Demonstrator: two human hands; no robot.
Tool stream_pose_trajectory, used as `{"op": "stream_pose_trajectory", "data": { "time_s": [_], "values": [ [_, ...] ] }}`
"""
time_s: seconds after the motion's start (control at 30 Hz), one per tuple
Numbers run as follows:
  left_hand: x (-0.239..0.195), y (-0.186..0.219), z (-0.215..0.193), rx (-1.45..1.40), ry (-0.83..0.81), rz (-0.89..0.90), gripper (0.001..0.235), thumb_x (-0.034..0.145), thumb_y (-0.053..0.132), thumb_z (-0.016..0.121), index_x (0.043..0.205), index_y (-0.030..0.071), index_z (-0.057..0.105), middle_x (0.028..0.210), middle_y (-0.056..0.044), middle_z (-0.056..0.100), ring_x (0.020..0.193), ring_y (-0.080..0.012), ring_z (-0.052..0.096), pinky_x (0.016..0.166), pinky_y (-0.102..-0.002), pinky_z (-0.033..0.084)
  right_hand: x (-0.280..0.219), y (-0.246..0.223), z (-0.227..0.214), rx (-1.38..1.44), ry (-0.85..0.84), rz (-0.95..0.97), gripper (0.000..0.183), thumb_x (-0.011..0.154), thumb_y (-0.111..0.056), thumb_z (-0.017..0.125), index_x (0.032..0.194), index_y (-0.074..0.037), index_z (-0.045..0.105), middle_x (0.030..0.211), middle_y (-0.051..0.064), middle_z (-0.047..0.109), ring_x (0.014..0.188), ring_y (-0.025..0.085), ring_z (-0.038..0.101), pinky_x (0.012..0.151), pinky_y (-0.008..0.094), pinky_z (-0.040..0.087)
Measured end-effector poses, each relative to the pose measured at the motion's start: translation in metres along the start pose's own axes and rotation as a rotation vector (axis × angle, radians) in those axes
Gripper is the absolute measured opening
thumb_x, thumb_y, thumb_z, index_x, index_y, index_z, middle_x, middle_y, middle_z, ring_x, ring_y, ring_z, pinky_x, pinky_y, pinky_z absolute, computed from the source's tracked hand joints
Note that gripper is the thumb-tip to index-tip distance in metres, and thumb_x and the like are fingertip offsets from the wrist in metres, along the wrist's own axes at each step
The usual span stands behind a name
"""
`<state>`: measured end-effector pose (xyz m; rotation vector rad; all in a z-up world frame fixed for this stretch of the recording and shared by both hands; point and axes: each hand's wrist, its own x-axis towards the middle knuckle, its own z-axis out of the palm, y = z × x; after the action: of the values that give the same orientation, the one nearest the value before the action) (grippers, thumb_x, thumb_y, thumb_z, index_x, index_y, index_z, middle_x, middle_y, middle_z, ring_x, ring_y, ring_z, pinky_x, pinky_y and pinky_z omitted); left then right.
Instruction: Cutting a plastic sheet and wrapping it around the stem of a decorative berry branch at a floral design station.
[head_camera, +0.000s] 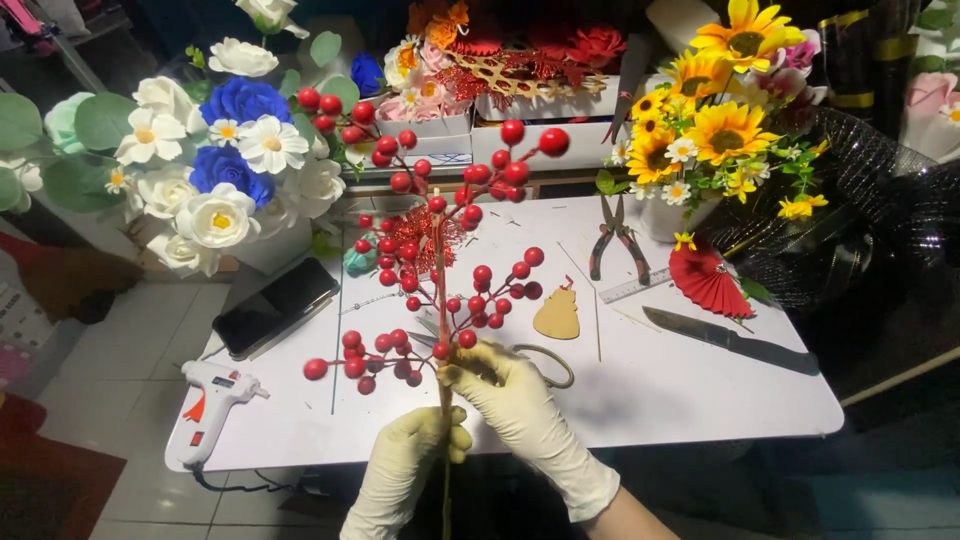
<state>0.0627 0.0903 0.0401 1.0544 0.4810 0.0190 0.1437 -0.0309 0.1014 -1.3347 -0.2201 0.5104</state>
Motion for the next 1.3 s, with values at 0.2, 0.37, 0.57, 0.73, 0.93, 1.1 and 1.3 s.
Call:
{"op": "stream_pose_trajectory", "data": {
  "time_s": [0.2, 0.37, 0.57, 0.73, 0.93, 1.1, 1.3],
  "values": [
    [-0.009, 0.004, 0.004, 0.043, -0.056, 0.106, 0.049, 0.07, 0.024, 0.068, 0.109, -0.005, 0.065, 0.097, -0.021, 0.069, 0.091, -0.0296, 0.064, 0.086, -0.041, 0.049, -0.006, 0.009, 0.003, 0.073, 0.017, 0.07, 0.028, 0.072, -0.012, 0.071, 0.098, -0.001, 0.07, 0.094, 0.007, 0.07, 0.085, 0.018, 0.068, 0.078, 0.029, 0.058],
    [-0.006, 0.005, 0.006, 0.092, 0.074, 0.041, 0.04, 0.073, 0.009, 0.068, 0.112, 0.0, 0.07, 0.098, -0.014, 0.073, 0.091, -0.024, 0.067, 0.089, -0.035, 0.051, 0.005, -0.017, -0.025, -0.35, -0.215, 0.014, 0.036, 0.08, -0.037, 0.058, 0.104, -0.013, 0.07, 0.097, 0.0, 0.073, 0.094, 0.01, 0.065, 0.09, 0.025, 0.049],
    [-0.039, 0.026, 0.032, -0.082, 0.212, -0.064, 0.032, 0.075, -0.002, 0.064, 0.105, -0.012, 0.069, 0.085, -0.03, 0.07, 0.072, -0.0378, 0.066, 0.079, -0.044, 0.055, 0.121, 0.006, -0.133, -0.853, 0.599, -0.252, 0.028, 0.08, -0.032, 0.058, 0.099, -0.016, 0.07, 0.103, 0.005, 0.067, 0.096, 0.019, 0.06, 0.089, 0.029, 0.043],
    [-0.042, 0.017, 0.031, -0.076, 0.117, -0.105, 0.038, 0.075, 0.011, 0.064, 0.106, -0.009, 0.061, 0.095, -0.025, 0.067, 0.083, -0.0362, 0.069, 0.071, -0.04, 0.054, 0.162, 0.027, -0.158, -1.364, 0.444, 0.028, 0.03, 0.075, -0.02, 0.052, 0.099, -0.025, 0.07, 0.107, 0.004, 0.064, 0.096, 0.031, 0.06, 0.077, 0.045, 0.048],
    [-0.051, 0.012, 0.02, -0.09, 0.09, -0.004, 0.036, 0.078, 0.001, 0.061, 0.113, -0.009, 0.063, 0.09, -0.033, 0.072, 0.069, -0.0357, 0.065, 0.068, -0.038, 0.051, 0.145, 0.007, -0.152, -1.144, 0.564, -0.011, 0.038, 0.072, -0.023, 0.048, 0.104, -0.022, 0.069, 0.109, 0.002, 0.065, 0.099, 0.028, 0.059, 0.082, 0.04, 0.046],
    [-0.067, 0.032, 0.044, -0.062, 0.222, -0.099, 0.045, 0.072, 0.008, 0.064, 0.115, -0.006, 0.065, 0.093, -0.028, 0.074, 0.074, -0.0327, 0.067, 0.084, -0.039, 0.053, 0.17, 0.022, -0.165, -1.357, 0.523, 0.085, 0.028, 0.071, -0.03, 0.054, 0.093, -0.023, 0.069, 0.103, 0.006, 0.064, 0.095, 0.032, 0.061, 0.076, 0.042, 0.048],
    [-0.06, 0.012, 0.024, -0.087, 0.089, 0.013, 0.043, 0.079, 0.012, 0.058, 0.12, -0.001, 0.062, 0.095, -0.029, 0.069, 0.067, -0.0316, 0.064, 0.062, -0.035, 0.046, 0.132, -0.022, -0.133, -0.997, 0.527, 0.017, 0.031, 0.069, -0.02, 0.051, 0.092, -0.025, 0.071, 0.083, -0.002, 0.067, 0.074, 0.017, 0.06, 0.067, 0.028, 0.047]
  ]
}}
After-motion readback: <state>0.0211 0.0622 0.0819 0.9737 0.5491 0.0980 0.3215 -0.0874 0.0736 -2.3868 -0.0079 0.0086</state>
